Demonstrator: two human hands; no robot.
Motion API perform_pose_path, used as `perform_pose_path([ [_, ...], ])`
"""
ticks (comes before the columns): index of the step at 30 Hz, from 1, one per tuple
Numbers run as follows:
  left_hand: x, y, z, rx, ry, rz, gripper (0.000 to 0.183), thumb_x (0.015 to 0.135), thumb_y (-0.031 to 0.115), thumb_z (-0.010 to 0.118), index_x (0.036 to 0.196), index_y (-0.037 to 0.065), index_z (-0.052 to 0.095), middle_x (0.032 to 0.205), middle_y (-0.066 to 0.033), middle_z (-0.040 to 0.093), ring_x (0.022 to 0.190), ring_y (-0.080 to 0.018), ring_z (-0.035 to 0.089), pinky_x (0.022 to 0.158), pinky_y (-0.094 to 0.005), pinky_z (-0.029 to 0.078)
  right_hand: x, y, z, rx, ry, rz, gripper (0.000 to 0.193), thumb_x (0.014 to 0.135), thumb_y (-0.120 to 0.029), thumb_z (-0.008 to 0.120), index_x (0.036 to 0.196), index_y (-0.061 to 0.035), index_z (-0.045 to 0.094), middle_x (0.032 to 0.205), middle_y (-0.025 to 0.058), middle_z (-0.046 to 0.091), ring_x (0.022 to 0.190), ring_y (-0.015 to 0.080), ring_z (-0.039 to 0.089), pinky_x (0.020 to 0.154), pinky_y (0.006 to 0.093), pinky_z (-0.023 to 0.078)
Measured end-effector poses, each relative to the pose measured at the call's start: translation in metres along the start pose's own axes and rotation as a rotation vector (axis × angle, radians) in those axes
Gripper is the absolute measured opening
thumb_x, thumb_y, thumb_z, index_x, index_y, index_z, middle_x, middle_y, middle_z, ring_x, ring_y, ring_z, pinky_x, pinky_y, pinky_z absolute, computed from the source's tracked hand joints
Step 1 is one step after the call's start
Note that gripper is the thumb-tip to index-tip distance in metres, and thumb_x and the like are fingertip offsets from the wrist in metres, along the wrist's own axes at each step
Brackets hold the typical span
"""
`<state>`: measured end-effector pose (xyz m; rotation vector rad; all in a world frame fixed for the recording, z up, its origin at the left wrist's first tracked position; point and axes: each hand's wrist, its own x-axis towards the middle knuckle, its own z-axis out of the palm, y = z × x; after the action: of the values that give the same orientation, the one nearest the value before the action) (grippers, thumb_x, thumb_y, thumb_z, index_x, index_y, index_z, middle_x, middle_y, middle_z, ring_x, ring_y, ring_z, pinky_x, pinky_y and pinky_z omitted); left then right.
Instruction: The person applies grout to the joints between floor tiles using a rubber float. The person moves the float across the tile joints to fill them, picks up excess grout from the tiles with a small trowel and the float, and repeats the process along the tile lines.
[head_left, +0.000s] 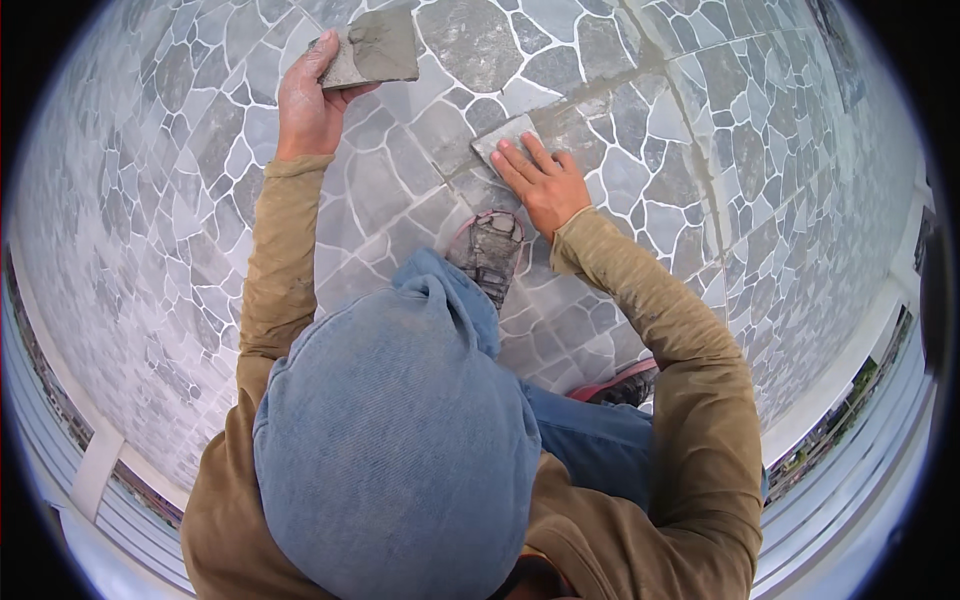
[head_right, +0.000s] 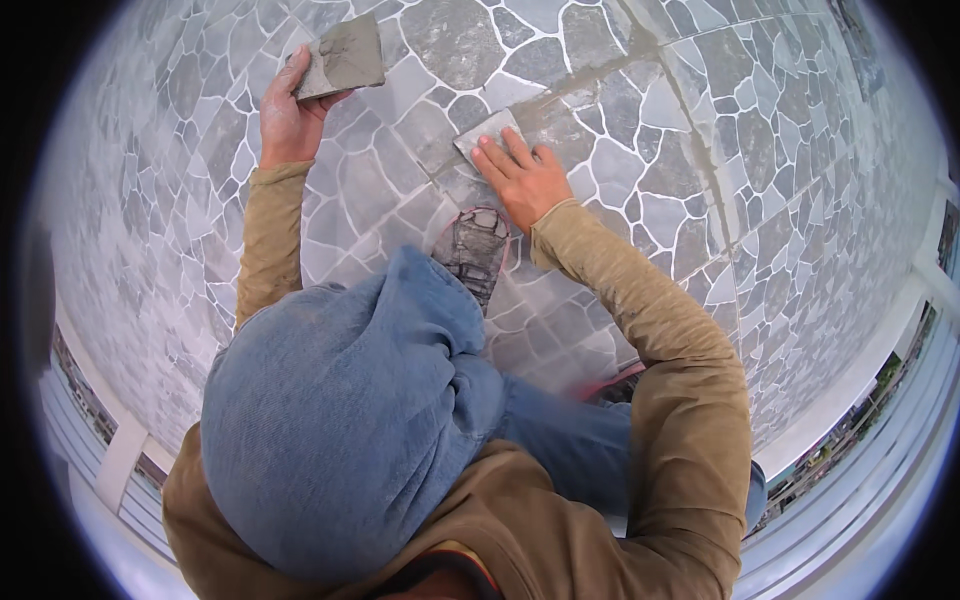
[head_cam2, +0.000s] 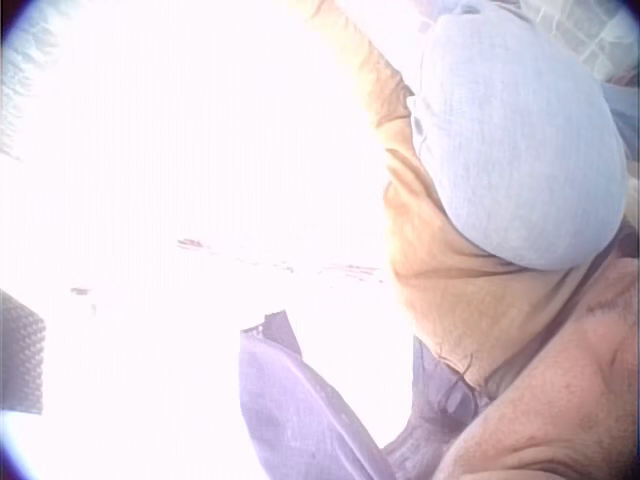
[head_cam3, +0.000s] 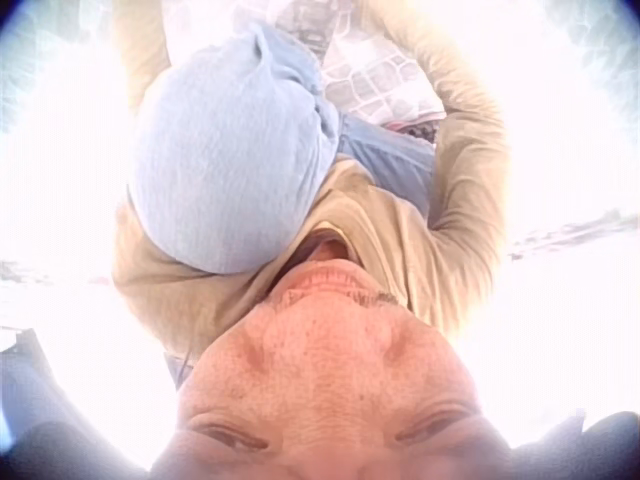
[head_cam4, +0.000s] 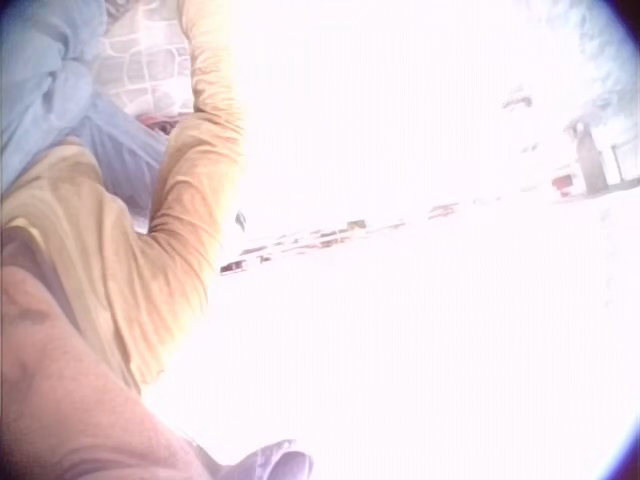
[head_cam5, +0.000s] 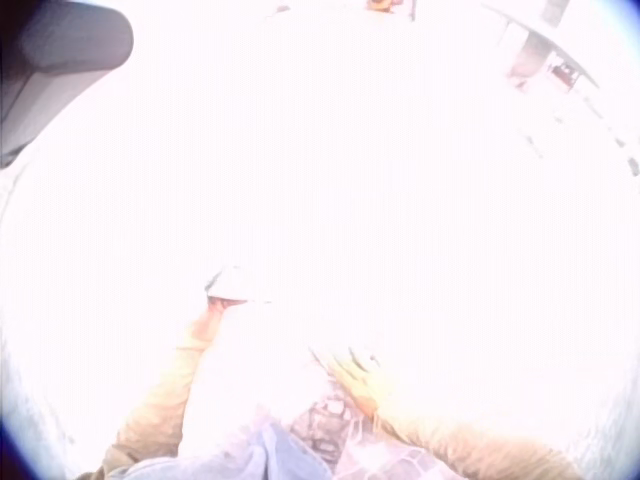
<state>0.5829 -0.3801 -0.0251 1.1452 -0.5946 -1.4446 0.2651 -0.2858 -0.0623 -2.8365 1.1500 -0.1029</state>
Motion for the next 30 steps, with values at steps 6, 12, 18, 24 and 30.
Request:
perform_pose_path([
  [6,-0.019,0.01,-0.034,-0.129,0.051,-0.031,0.038,0.103,0.027,0.049,0.123,-0.005,0.054,0.115,-0.0152,0.066,0.099,-0.0256,0.069,0.079,-0.0379,0.062,-0.023,0.005,-0.041,0.201,-0.221,0.072,0.047,0.08,-0.005,0.059,0.127,-0.0091,0.059,0.13,0.0046,0.062,0.114,0.0289,0.056,0.089,0.0425,0.045],
  [12,-0.01,-0.005,-0.016,-0.158,0.012,-0.045,0.037,0.104,0.025,0.046,0.126,-0.003,0.053,0.118,-0.0147,0.065,0.102,-0.0268,0.069,0.08,-0.0396,0.061,0.033,0.019,-0.027,0.156,-0.049,0.404,0.046,0.076,-0.004,0.061,0.122,-0.004,0.059,0.12,0.0092,0.064,0.099,0.0295,0.058,0.079,0.039,0.051],
  [18,-0.01,-0.002,-0.011,-0.192,0.011,-0.051,0.036,0.104,0.025,0.044,0.126,-0.003,0.054,0.12,-0.0149,0.065,0.102,-0.0275,0.069,0.081,-0.0398,0.062,0.028,-0.101,0.003,0.156,0.014,0.268,0.035,0.075,-0.011,0.066,0.106,0.0022,0.06,0.105,0.0154,0.064,0.099,0.0308,0.059,0.078,0.0384,0.054],
  [24,-0.016,0.003,-0.027,-0.219,-0.003,-0.039,0.038,0.104,0.026,0.046,0.125,-0.005,0.054,0.119,-0.0168,0.065,0.102,-0.0282,0.069,0.08,-0.0409,0.061,0.028,-0.012,-0.053,0.358,-0.061,0.26,0.044,0.072,-0.008,0.066,0.116,-0.0057,0.063,0.113,0.0099,0.066,0.102,0.03,0.059,0.086,0.0414,0.051],
  [30,-0.006,-0.012,-0.015,-0.242,-0.02,-0.068,0.038,0.104,0.026,0.045,0.124,-0.005,0.055,0.119,-0.0169,0.065,0.102,-0.0283,0.069,0.079,-0.0418,0.061,-0.011,0.088,-0.006,0.089,-0.035,0.037,0.067,0.072,-0.004,0.066,0.137,-0.0128,0.054,0.139,0.0035,0.054,0.121,0.028,0.051,0.094,0.0404,0.047],
])
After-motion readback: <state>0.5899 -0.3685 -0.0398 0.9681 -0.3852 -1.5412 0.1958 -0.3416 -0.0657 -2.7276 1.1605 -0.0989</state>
